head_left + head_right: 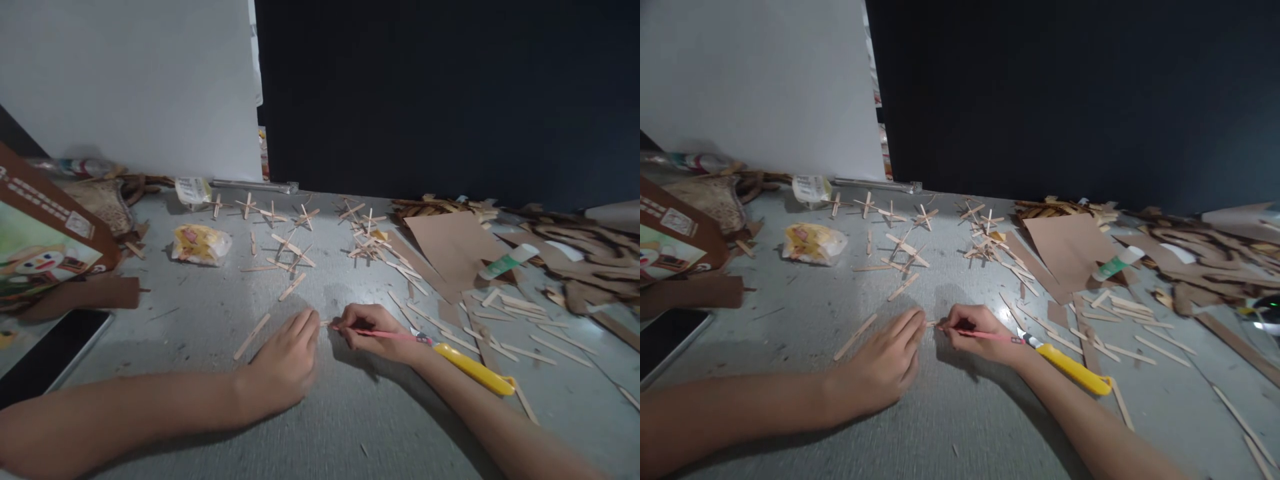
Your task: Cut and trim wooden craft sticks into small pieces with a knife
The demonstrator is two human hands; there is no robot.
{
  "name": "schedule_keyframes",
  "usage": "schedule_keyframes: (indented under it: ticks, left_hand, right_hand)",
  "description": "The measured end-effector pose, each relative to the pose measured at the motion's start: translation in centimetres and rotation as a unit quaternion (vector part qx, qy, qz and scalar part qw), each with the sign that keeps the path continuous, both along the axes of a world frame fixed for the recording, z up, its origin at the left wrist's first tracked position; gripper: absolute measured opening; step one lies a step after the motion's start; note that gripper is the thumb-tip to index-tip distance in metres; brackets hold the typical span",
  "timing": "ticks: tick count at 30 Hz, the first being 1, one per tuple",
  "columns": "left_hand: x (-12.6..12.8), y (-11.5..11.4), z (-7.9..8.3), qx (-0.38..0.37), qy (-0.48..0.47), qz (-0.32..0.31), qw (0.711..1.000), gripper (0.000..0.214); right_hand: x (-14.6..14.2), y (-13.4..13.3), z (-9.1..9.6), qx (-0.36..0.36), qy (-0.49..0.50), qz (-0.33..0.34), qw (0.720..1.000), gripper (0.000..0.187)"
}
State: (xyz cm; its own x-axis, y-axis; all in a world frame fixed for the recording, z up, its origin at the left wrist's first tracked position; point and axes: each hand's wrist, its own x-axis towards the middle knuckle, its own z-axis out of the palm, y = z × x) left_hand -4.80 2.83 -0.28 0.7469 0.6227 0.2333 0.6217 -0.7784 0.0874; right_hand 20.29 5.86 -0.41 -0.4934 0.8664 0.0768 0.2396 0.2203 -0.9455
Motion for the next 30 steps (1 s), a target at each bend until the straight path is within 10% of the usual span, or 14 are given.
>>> schedule_keyframes:
  ticks: [6, 16, 22, 26, 30]
  left_hand:
    - [0.5, 1.5, 1.5, -0.041, -0.061, 0.015, 0.997, 0.034]
    - [-0.6, 6.0, 2.5, -0.091, -0.188, 0.068, 0.976, 0.028]
    - [0.8, 2.4, 0.4, -0.139, -0.416, 0.238, 0.867, 0.017]
    - [3.0, 1.4, 0.4, -0.361, -0.485, 0.188, 0.774, 0.032]
    - [4.3, 1.5, 2.0, -0.353, -0.520, 0.140, 0.765, 0.036]
  right_hand:
    - [-0.1, 0.5, 0.6, 0.087, -0.018, -0.103, 0.991, 0.040]
    - [-1.2, 0.2, -0.7, 0.226, -0.144, -0.081, 0.960, 0.022]
    - [-1.6, 0.0, -1.5, 0.200, -0.115, -0.165, 0.959, 0.025]
    - [-2.5, -0.9, -0.4, 0.171, -0.063, -0.194, 0.964, 0.034]
    - [-3.3, -2.2, 1.0, 0.087, 0.043, -0.153, 0.983, 0.041]
